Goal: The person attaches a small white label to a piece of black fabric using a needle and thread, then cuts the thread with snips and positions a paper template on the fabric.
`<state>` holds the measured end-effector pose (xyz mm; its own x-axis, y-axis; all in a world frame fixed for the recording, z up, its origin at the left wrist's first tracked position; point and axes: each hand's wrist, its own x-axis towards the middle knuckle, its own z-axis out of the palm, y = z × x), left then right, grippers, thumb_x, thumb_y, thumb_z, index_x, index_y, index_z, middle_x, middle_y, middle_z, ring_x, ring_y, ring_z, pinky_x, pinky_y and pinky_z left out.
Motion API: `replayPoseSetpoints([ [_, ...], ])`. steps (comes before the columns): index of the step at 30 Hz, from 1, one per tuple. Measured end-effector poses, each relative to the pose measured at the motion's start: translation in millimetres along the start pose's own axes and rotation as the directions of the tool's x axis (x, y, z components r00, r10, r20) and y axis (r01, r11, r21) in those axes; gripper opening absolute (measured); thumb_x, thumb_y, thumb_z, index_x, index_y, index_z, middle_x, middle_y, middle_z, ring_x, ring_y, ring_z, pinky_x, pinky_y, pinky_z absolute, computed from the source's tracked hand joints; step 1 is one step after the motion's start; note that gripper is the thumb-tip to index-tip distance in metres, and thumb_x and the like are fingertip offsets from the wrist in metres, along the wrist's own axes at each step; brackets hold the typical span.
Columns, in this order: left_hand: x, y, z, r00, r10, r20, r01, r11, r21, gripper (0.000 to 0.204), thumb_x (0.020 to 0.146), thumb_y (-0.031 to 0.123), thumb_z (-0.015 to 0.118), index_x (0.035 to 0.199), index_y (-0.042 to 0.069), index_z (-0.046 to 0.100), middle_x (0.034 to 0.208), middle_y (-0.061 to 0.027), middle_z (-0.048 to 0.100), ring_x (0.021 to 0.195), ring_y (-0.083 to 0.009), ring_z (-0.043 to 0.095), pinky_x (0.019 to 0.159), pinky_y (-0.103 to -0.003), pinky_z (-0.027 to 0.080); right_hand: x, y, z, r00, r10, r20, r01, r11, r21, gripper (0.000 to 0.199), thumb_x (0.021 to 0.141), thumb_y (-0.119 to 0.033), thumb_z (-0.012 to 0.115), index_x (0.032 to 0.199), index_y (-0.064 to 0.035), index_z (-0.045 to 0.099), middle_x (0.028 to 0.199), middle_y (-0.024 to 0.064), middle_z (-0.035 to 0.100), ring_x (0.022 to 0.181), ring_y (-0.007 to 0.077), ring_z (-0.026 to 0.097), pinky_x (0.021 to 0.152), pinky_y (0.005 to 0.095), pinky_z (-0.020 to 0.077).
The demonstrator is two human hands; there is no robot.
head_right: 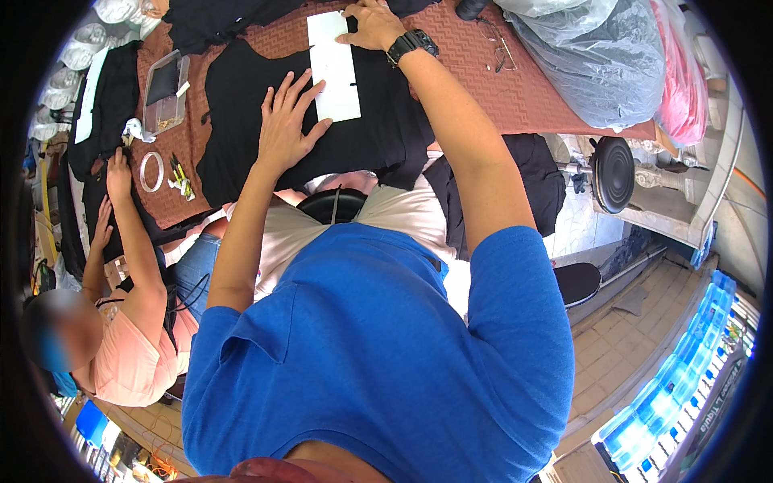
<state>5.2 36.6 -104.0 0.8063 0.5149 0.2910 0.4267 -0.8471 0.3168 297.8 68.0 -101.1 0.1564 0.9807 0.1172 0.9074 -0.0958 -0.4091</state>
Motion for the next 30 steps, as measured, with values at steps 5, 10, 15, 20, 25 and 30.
replayPoseSetpoints([
  [5, 0, 0, 0, 1.000, -0.001, 0.006, 0.001, 1.000, 0.001, 0.067, 0.088, 0.044, 0.070, 0.149, 0.023, 0.050, 0.160, -0.0053, 0.039, 0.150, -0.0324, 0.029, 0.122, -0.059, 0.017, 0, -1, -2, 1.000, 0.008, 0.015, -0.007, 1.000, -0.005, 0.058, 0.079, -0.039, 0.082, 0.126, -0.0101, 0.065, 0.128, 0.0173, 0.052, 0.121, 0.0407, 0.052, 0.103, 0.0481, 0.0464],
  [10, 0, 0, -1, 1.000, -0.003, 0.011, 0.003, 1.000, 0.006, 0.067, 0.088, 0.045, 0.069, 0.149, 0.023, 0.050, 0.159, -0.0050, 0.039, 0.151, -0.0322, 0.029, 0.122, -0.058, 0.017, 0, -1, 0, 1.000, 0.010, 0.011, -0.010, 1.000, -0.014, 0.059, 0.079, -0.040, 0.082, 0.127, -0.0102, 0.065, 0.129, 0.0177, 0.051, 0.121, 0.0409, 0.051, 0.103, 0.0482, 0.0464],
  [15, 1, 0, 1, 1.000, -0.009, -0.007, 0.009, 1.000, -0.004, 0.061, 0.092, 0.047, 0.067, 0.146, 0.023, 0.054, 0.158, -0.0054, 0.041, 0.150, -0.0320, 0.029, 0.122, -0.059, 0.017, 0, 1, 1, 1.000, 0.003, 0.014, -0.003, 1.000, -0.015, 0.060, 0.080, -0.040, 0.081, 0.129, -0.0099, 0.064, 0.130, 0.0181, 0.051, 0.122, 0.0411, 0.051, 0.103, 0.0484, 0.0465],
  [20, 9, 0, 10, 0.999, -0.001, -0.035, 0.000, 1.000, -0.030, 0.052, 0.097, 0.045, 0.062, 0.143, 0.022, 0.057, 0.156, -0.0054, 0.044, 0.149, -0.0303, 0.032, 0.121, -0.061, 0.019, 1, -2, -1, 0.999, 0.013, 0.035, -0.012, 0.999, -0.039, 0.061, 0.081, -0.041, 0.080, 0.131, -0.0096, 0.063, 0.131, 0.0182, 0.051, 0.123, 0.0413, 0.051, 0.103, 0.0488, 0.0465],
  [25, 19, 8, 15, 0.998, 0.058, -0.036, -0.060, 0.998, -0.035, 0.050, 0.097, 0.045, 0.062, 0.142, 0.023, 0.058, 0.156, -0.0043, 0.044, 0.149, -0.0303, 0.033, 0.120, -0.061, 0.020, 1, 19, 13, 0.996, -0.071, -0.057, 0.067, 0.995, -0.067, 0.062, 0.080, -0.046, 0.081, 0.131, -0.0129, 0.066, 0.132, 0.0166, 0.055, 0.123, 0.0415, 0.053, 0.104, 0.0491, 0.0465],
  [30, 17, 11, 13, 0.999, 0.033, -0.020, -0.033, 0.999, -0.011, 0.049, 0.097, 0.040, 0.062, 0.142, 0.022, 0.057, 0.155, -0.0057, 0.044, 0.150, -0.0309, 0.031, 0.121, -0.059, 0.018, 4, 24, 17, 0.987, -0.139, -0.084, 0.133, 0.989, -0.068, 0.061, 0.080, -0.050, 0.081, 0.129, -0.0150, 0.067, 0.130, 0.0165, 0.057, 0.123, 0.0419, 0.054, 0.106, 0.0488, 0.0445],
])
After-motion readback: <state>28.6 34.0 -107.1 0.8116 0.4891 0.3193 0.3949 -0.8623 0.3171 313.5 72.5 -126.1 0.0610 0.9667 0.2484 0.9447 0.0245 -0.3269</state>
